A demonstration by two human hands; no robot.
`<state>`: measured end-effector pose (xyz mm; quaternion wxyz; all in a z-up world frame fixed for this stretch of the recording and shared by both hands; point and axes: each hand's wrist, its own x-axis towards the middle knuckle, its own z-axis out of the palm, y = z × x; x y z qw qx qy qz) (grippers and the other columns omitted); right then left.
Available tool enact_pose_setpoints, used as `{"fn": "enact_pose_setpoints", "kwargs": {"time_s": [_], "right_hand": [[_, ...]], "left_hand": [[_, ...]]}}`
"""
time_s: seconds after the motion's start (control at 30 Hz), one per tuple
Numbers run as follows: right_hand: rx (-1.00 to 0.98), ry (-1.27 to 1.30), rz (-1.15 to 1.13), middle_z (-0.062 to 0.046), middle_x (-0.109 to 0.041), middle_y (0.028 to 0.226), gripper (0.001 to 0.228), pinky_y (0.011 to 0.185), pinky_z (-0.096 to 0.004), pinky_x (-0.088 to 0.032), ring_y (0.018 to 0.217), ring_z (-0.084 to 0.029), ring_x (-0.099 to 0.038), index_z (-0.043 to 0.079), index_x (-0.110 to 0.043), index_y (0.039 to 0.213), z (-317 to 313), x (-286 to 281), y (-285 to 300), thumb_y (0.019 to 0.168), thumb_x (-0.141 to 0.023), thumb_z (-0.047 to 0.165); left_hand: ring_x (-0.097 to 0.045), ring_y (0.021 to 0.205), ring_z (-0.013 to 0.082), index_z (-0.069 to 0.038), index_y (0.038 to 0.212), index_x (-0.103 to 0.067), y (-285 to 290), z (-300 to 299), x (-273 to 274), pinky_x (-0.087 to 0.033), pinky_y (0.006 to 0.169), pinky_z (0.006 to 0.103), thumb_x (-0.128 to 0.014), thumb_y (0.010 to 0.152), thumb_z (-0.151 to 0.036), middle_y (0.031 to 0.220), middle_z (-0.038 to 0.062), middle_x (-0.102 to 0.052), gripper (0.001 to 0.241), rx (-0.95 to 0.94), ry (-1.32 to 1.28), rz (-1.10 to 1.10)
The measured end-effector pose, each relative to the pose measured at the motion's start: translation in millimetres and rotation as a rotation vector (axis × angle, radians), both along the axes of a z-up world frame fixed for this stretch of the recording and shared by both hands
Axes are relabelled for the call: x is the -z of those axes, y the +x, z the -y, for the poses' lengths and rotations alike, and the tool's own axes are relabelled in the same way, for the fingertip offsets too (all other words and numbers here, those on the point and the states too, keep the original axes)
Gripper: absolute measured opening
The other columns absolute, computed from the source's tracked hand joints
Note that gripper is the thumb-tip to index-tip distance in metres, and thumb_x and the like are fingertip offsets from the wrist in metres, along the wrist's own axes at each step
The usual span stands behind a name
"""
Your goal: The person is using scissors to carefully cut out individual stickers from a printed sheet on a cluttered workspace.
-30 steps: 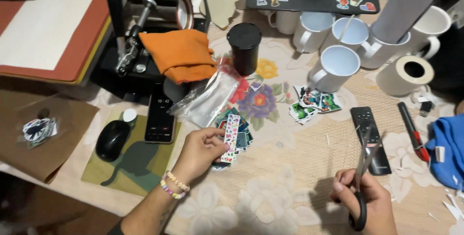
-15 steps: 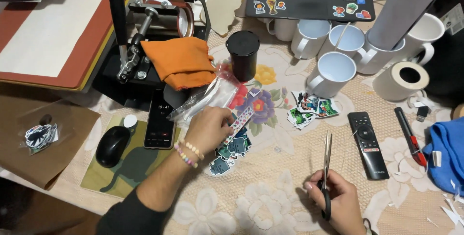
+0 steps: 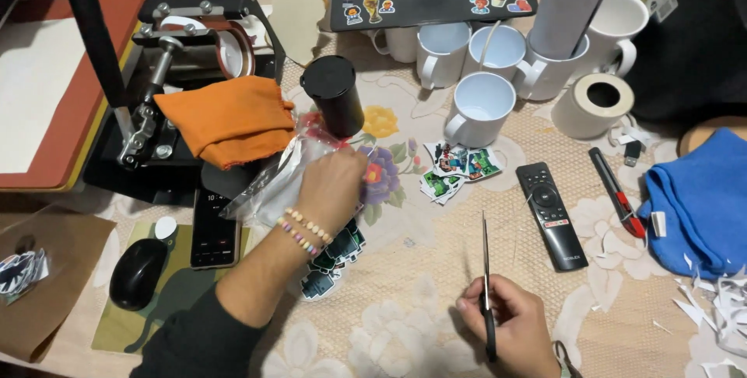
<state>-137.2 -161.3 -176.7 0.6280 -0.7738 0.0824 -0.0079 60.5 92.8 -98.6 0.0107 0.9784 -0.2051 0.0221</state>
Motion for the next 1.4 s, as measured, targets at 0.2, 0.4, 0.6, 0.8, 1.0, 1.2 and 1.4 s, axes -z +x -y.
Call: {"fn": "enact_pose_setpoints", "kwargs": {"time_s": [0.2,0.4,0.6,0.8,1.0,1.2,1.4], "right_hand": [[0.164,0.12,0.006,0.001,-0.057,0.061,0.016,0.046,-0.02,-0.031,0.05,-0.005,-0.037,0.005,-0.068,0.084,8.3,7.1,2.2,0.078,-0.083,0.007],[0.345,0.229,0.373,-0.013,-0.06,0.098,0.016,0.072,-0.027,-0.06,0.081,-0.019,-0.064,0.004,-0.06,0.1,20.2,-20.2,12.2,0.087,-0.068,0.0],[0.505,0.253,0.357,-0.009,-0.06,0.1,0.011,0.065,-0.027,-0.051,0.065,-0.017,-0.059,0.006,-0.055,0.103,39.9,-30.7,25.5,0.096,-0.063,0.005],[0.218,0.148,0.189,-0.006,-0.068,0.078,0.017,0.057,-0.024,-0.054,0.06,-0.013,-0.062,0.003,-0.066,0.099,41.4,-28.3,25.4,0.084,-0.074,0.009],[-0.143,0.066,0.085,-0.004,-0.074,0.086,0.032,0.058,-0.019,-0.051,0.068,-0.009,-0.067,0.003,-0.079,0.095,10.1,-33.3,17.5,0.072,-0.086,0.025],[-0.22,0.011,-0.054,0.001,-0.075,0.077,0.032,0.055,-0.018,-0.042,0.062,-0.004,-0.056,0.007,-0.081,0.092,-12.1,-39.0,13.3,0.069,-0.091,0.027],[-0.177,0.391,-0.111,-0.021,-0.08,0.108,0.059,0.084,-0.033,-0.064,0.094,-0.025,-0.079,-0.006,-0.07,0.12,-0.2,-35.1,24.1,0.067,-0.088,0.014]], "left_hand": [[-0.072,0.082,0.0302,-0.013,0.092,-0.066,46.6,23.7,59.2,-0.058,0.065,0.0436,-0.057,0.089,-0.002,0.089,0.01,-0.072,0.015,0.119,0.148,-0.061],[-0.07,0.069,0.0246,-0.011,0.077,-0.069,47.3,38.4,77.1,-0.058,0.053,0.0395,-0.067,0.085,-0.007,0.075,0.007,-0.069,0.009,0.025,0.179,0.022],[-0.069,0.066,0.0218,-0.011,0.084,-0.065,24.6,36.5,68.8,-0.055,0.044,0.0344,-0.066,0.084,-0.003,0.078,0.007,-0.069,0.008,0.091,0.159,0.295],[-0.074,0.078,0.0227,-0.006,0.097,-0.075,-70.9,106.7,19.7,-0.057,0.074,0.0358,-0.07,0.085,-0.008,0.089,0.008,-0.078,0.014,0.461,-0.796,-0.183],[-0.073,0.094,0.011,-0.004,0.108,-0.078,-89.3,110.3,27.5,-0.058,0.08,0.0243,-0.062,0.095,-0.022,0.107,0.009,-0.08,0.028,0.066,-1.354,-0.729],[-0.067,0.119,0.0258,0.001,0.101,-0.073,-102.9,87.9,45.5,-0.058,0.092,0.0312,-0.061,0.095,-0.028,0.132,0.023,-0.068,0.032,0.113,-1.627,-1.143],[-0.068,0.119,0.0359,0.003,0.089,-0.069,-100.0,85.2,69.6,-0.061,0.091,0.0457,-0.064,0.093,-0.018,0.128,0.028,-0.068,0.022,-0.198,-2.032,-1.345]]}}
